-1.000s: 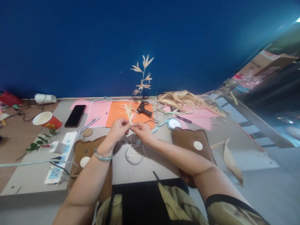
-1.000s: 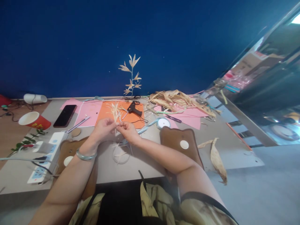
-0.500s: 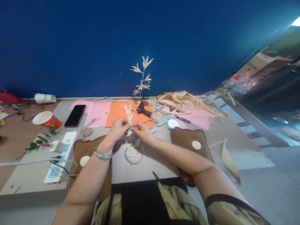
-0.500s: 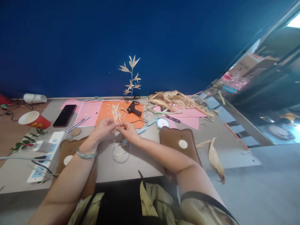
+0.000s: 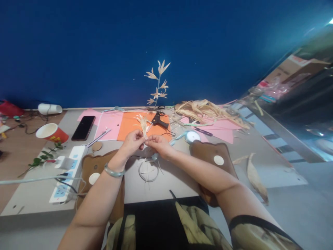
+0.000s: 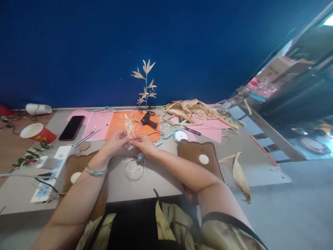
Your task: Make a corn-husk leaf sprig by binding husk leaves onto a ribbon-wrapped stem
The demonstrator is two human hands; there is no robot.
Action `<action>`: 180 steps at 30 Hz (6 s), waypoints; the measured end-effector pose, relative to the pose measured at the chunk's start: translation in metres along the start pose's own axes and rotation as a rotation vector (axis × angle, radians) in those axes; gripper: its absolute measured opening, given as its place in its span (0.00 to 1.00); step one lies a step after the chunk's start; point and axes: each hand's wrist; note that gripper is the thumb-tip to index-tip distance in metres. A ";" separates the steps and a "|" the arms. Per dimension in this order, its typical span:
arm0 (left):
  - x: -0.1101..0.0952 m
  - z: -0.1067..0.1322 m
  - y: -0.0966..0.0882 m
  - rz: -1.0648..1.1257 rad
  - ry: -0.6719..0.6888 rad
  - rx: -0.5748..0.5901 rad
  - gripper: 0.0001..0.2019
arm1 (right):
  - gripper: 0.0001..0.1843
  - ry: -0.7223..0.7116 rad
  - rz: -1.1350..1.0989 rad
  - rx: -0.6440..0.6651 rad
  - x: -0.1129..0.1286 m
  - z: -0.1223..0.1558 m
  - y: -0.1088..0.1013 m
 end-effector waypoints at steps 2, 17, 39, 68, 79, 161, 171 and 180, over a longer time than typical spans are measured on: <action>0.003 -0.002 -0.001 0.015 -0.001 -0.013 0.15 | 0.18 0.011 0.026 -0.003 0.001 -0.001 -0.001; 0.008 -0.007 0.007 -0.002 0.042 -0.226 0.15 | 0.08 -0.224 0.390 -0.279 -0.002 -0.007 0.004; -0.006 0.001 0.004 0.357 -0.022 0.145 0.16 | 0.16 -0.140 0.070 -0.061 0.024 0.006 -0.004; -0.005 -0.001 0.005 0.177 0.165 -0.049 0.14 | 0.13 -0.369 0.493 -0.284 0.024 0.010 -0.004; -0.010 0.002 0.001 0.066 0.121 -0.062 0.16 | 0.11 -0.348 0.413 -0.087 0.024 0.009 -0.012; -0.006 0.001 0.005 0.314 0.055 0.032 0.13 | 0.18 -0.006 0.028 -0.155 0.031 0.007 -0.004; -0.011 0.003 0.009 0.289 -0.007 -0.095 0.16 | 0.14 -0.113 0.200 -0.210 0.033 0.012 -0.001; -0.005 0.002 0.011 0.335 0.030 -0.125 0.17 | 0.11 -0.110 0.147 -0.164 0.036 0.011 0.003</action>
Point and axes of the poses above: each hand's wrist, its own z-axis away from the middle knuckle, its own y-axis out of the palm, x = y × z, and after that the axes turned 10 degrees about z, right-handed
